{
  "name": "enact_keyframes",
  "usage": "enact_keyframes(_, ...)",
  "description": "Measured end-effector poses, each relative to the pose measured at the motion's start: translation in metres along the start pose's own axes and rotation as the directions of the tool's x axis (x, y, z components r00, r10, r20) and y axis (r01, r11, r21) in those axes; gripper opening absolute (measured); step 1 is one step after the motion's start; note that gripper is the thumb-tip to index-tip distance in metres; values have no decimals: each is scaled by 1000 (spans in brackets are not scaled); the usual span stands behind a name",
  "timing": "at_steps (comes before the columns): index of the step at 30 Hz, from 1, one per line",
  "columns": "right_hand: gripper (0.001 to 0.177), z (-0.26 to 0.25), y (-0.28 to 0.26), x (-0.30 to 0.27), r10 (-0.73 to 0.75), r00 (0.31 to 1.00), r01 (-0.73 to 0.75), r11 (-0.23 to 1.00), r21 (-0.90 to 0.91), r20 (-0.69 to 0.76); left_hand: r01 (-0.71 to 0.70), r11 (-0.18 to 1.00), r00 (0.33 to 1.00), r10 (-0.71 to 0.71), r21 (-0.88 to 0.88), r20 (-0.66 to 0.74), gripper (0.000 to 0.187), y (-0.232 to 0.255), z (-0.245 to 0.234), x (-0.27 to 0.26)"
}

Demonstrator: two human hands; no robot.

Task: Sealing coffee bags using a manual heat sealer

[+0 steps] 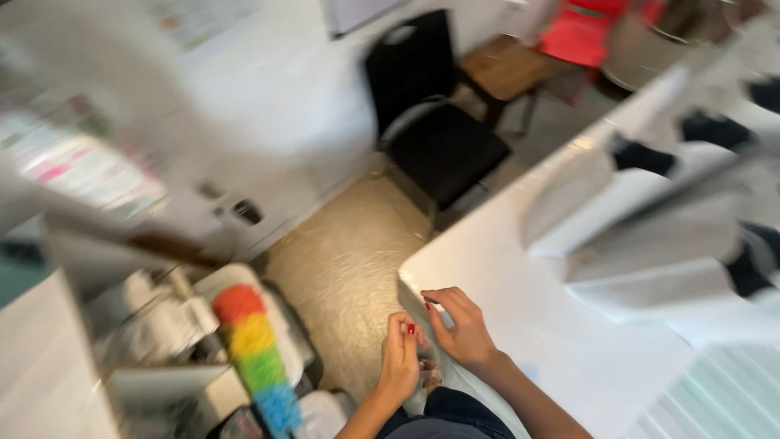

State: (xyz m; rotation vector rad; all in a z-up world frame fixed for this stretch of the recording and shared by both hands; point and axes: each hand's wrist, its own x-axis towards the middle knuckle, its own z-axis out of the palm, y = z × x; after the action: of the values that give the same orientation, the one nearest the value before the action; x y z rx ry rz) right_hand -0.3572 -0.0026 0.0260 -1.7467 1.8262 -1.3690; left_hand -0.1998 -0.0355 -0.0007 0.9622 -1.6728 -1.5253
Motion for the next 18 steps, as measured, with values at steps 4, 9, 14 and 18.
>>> enact_keyframes(4, 26, -96, 52, -35, -10, 920, -77, 975, -208, -391, -72, 992, 928, 30, 99, 371, 11, 4, 79, 51)
enact_keyframes(9, 34, -212, 66, 17, -65, 767, -301, 843, -446, -639, -308, 936, 896, 224, 172, 383, 35, 24, 196, 175)
enact_keyframes(14, 74, -231, 86, 98, 535, 707, -702, 453, -550, -463, -227, 973, 944, 229, -38, 236, 46, 12, 284, 308)
enact_keyframes(18, 14, -226, 159, 68, 423, 788, -615, 521, -592, -447, -142, 983, 916, 175, -114, 361, 56, -30, 299, 335)
